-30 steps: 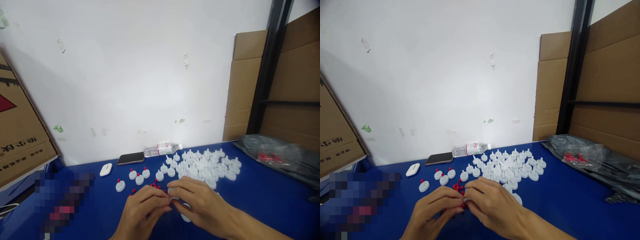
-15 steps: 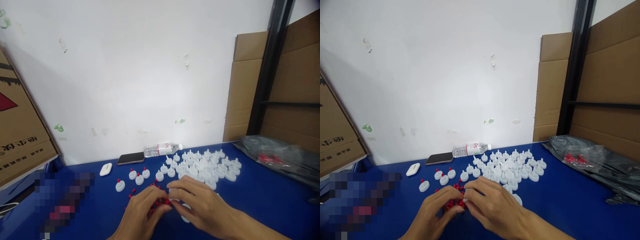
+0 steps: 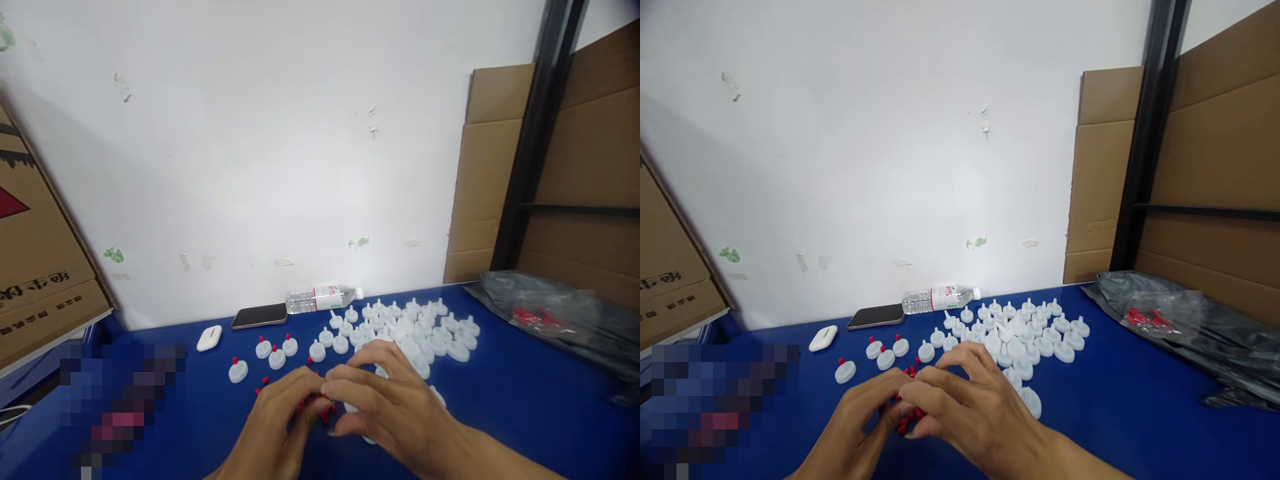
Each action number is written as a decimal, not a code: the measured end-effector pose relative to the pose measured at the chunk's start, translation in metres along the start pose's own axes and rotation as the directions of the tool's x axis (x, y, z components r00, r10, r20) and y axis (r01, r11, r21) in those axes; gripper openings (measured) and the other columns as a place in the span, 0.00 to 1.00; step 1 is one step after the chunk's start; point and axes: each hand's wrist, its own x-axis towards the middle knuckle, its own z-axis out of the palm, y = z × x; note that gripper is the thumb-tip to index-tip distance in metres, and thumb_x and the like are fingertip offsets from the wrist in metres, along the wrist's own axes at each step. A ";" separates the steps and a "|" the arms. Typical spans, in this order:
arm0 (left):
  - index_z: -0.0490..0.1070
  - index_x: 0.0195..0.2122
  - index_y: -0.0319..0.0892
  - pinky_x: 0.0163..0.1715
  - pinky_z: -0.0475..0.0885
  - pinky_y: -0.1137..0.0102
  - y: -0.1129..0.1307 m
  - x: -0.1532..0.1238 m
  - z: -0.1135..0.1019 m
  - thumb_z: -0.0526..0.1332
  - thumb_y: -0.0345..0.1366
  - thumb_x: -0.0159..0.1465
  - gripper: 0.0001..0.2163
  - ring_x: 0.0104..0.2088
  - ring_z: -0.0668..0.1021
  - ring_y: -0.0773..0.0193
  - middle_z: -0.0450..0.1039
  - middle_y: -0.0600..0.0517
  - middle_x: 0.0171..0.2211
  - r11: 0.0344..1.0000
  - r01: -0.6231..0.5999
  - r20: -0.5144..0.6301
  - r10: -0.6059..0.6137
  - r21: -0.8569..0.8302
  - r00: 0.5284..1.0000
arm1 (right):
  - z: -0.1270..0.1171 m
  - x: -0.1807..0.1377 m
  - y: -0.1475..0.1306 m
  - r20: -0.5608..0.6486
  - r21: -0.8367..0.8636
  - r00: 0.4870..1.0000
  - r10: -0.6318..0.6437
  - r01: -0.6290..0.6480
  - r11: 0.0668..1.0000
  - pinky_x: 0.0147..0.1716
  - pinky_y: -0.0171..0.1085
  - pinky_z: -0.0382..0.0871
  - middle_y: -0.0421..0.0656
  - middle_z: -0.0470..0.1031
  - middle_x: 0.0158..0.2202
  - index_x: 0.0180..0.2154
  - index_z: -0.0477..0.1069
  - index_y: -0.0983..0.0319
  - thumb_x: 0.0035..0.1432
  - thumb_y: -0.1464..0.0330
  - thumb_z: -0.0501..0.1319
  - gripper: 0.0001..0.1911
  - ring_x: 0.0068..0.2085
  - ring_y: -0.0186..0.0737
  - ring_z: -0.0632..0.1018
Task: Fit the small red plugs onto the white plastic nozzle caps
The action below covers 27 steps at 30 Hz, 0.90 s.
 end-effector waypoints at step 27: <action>0.78 0.34 0.44 0.29 0.67 0.75 0.015 0.008 -0.012 0.54 0.41 0.74 0.16 0.27 0.75 0.66 0.76 0.54 0.28 0.990 0.134 -0.025 -0.135 -0.036 0.990 | 0.004 -0.005 0.008 -0.008 0.011 0.997 -0.079 0.079 0.997 0.63 0.38 0.61 0.46 0.80 0.50 0.55 0.68 0.62 0.73 0.64 0.56 0.13 0.51 0.32 0.79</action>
